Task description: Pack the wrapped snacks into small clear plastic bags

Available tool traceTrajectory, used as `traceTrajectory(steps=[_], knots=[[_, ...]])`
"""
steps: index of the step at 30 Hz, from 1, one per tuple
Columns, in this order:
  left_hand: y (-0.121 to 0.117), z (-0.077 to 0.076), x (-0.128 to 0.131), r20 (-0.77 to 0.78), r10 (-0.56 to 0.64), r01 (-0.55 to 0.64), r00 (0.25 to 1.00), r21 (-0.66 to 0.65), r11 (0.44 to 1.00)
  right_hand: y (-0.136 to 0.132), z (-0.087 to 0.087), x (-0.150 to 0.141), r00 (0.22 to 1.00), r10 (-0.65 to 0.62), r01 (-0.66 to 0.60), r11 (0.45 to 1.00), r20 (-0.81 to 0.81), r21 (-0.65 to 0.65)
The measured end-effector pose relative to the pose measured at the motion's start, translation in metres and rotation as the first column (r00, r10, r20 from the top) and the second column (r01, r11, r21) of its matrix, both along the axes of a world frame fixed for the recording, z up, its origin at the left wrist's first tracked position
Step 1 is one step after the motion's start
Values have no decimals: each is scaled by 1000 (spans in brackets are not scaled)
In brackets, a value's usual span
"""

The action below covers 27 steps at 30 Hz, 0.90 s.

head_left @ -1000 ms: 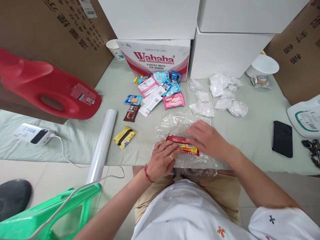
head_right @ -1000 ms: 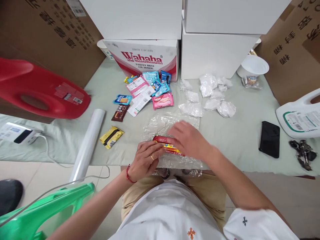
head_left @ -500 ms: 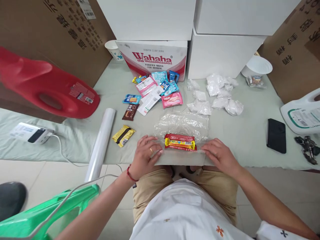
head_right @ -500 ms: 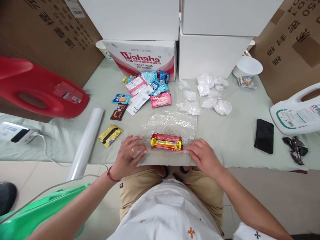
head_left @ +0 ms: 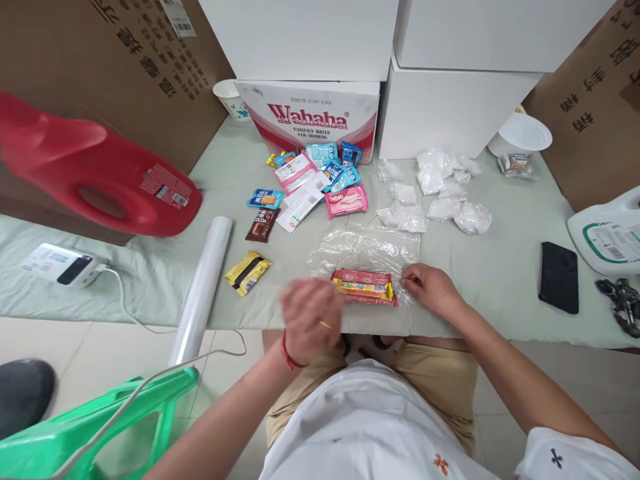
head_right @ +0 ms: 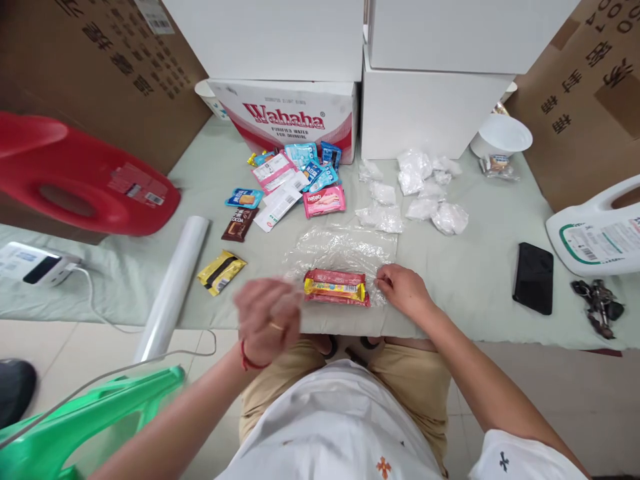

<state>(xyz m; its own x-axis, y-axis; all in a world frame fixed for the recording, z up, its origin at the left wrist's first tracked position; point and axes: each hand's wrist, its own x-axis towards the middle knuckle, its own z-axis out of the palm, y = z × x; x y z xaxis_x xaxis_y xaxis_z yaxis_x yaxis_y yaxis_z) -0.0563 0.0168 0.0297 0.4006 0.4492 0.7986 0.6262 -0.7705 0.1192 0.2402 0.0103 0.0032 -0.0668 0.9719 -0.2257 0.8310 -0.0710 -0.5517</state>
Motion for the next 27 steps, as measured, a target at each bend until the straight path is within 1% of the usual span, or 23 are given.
traceTrajectory(steps=[1, 2, 3, 4, 5, 7, 8, 9, 10, 12, 15, 17, 18, 19, 20, 22, 24, 25, 27], knots=[[-5, -2, 7, -85, -120, 114, 989, -67, 991, 1, 3, 2, 1000, 7, -7, 1000, 10, -26], [-7, -6, 14, -156, -192, 166, 969, -162, 973, 3, 7, 4, 999, 24, -22, 998, 22, -58], [-7, -13, 19, -198, -215, 162, 956, -254, 954, 6, 12, 6, 998, 50, -47, 996, 38, -80], [-5, -20, 23, -221, -209, 130, 953, -327, 936, 11, 18, 8, 995, 84, -79, 994, 62, -77], [-3, -28, 26, -229, -192, 96, 954, -375, 922, 17, 25, 7, 989, 117, -114, 993, 94, -40], [3, -39, 27, -226, -185, 74, 956, -427, 901, 36, 39, -1, 968, 184, -204, 973, 171, 109], [5, -42, 27, -224, -190, 76, 956, -436, 897, 48, 45, -9, 953, 217, -256, 950, 210, 181], [6, -43, 26, -223, -195, 81, 955, -438, 895, 61, 49, -19, 936, 250, -307, 924, 247, 226], [7, -43, 25, -222, -199, 86, 954, -435, 896, 76, 51, -31, 915, 286, -356, 903, 284, 239], [7, -41, 24, -225, -199, 87, 954, -426, 901, 104, 49, -56, 869, 323, -416, 887, 375, 200], [6, -38, 25, -236, -193, 77, 952, -426, 901, 139, 40, -81, 819, 300, -377, 924, 489, 65], [5, -38, 25, -234, -190, 75, 954, -427, 901, 152, 38, -84, 822, 310, -332, 942, 477, -39], [5, -38, 26, -229, -187, 74, 955, -428, 901, 156, 41, -83, 834, 326, -330, 941, 445, -70], [5, -39, 26, -224, -185, 73, 957, -431, 899, 156, 46, -79, 848, 350, -353, 933, 398, -67], [5, -39, 26, -219, -184, 73, 958, -435, 897, 154, 53, -75, 860, 376, -391, 920, 344, -30], [4, -40, 26, -215, -181, 68, 960, -449, 891, 139, 70, -67, 869, 423, -459, 883, 257, 96], [3, -40, 26, -214, -179, 61, 960, -467, 882, 112, 85, -63, 868, 451, -489, 850, 209, 197], [3, -40, 26, -213, -179, 58, 961, -477, 877, 96, 88, -63, 866, 458, -495, 841, 200, 219], [4, -41, 27, -209, -174, 50, 962, -494, 868, 62, 85, -65, 844, 495, -533, 818, 208, 216]])
